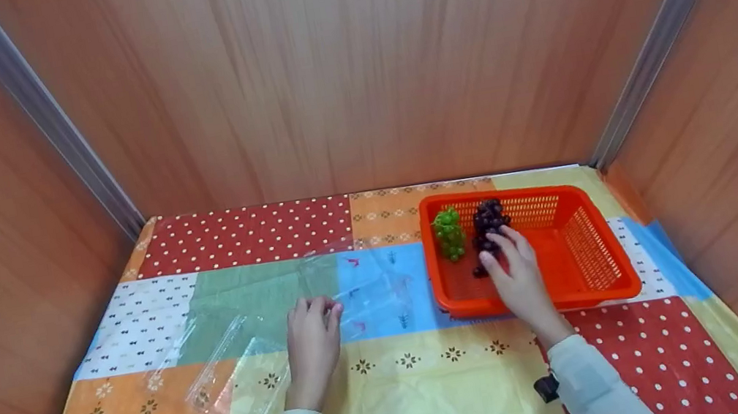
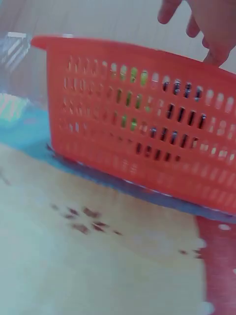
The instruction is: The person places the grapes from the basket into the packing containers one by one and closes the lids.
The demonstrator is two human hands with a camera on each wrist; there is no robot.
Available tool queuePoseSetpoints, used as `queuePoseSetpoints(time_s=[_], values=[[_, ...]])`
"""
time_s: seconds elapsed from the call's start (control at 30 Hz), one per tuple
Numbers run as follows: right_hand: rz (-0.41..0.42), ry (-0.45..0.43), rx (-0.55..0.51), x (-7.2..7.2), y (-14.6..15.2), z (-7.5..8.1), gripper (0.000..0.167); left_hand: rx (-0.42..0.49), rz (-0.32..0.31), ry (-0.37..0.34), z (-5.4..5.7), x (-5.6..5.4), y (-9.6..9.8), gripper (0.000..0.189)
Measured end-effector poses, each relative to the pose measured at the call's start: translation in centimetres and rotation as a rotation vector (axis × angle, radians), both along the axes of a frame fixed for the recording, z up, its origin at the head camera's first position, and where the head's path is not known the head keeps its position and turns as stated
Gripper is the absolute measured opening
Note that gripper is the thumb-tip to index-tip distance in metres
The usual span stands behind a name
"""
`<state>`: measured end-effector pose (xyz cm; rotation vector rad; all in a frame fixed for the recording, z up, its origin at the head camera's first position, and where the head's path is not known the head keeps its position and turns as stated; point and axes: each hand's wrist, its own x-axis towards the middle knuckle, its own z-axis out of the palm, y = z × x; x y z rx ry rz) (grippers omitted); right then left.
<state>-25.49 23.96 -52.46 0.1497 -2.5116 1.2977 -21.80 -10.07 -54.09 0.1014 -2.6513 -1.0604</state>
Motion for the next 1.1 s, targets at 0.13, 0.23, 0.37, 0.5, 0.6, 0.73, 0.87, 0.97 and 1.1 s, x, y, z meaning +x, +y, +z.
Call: queuePoseSetpoints(time_s=[0.13,0.23,0.37,0.5,0.6,0.73,0.87,0.97,1.1], values=[[-0.034,-0.055,-0.247,-0.9,0.2,0.9,0.039,0.064,-0.008,-0.033,-0.2,0.7,-0.2,0.014],[-0.038,-0.155,-0.45,-1.5,0.5,1.6,0.036,0.082,-0.009,-0.055,-0.7,1.5,-0.2,0.017],[-0.037,-0.267,-0.668,-2.8,1.4,2.1,0.032,0.024,-0.022,-0.125,-1.5,2.4,0.0,0.027],[-0.054,-0.338,-0.709,-4.4,2.1,2.4,0.028,-0.047,-0.036,-0.176,-2.3,2.8,0.0,0.031],[-0.06,-0.383,-0.714,-5.6,2.3,2.7,0.029,-0.061,-0.036,-0.183,-2.6,3.0,-0.1,0.026],[-0.063,-0.418,-0.743,-6.9,2.1,3.0,0.033,-0.07,-0.029,-0.164,-2.8,3.4,-0.3,0.025],[-0.067,-0.457,-0.716,-7.9,1.6,3.2,0.037,-0.093,-0.022,-0.157,-3.0,3.7,-0.6,0.034],[-0.067,-0.5,-0.702,-8.4,1.4,3.4,0.039,-0.104,-0.021,-0.182,-3.2,3.8,-0.5,0.046],[-0.06,-0.529,-0.731,-9.2,1.1,3.6,0.039,-0.098,-0.042,-0.235,-3.2,3.8,-0.3,0.051]])
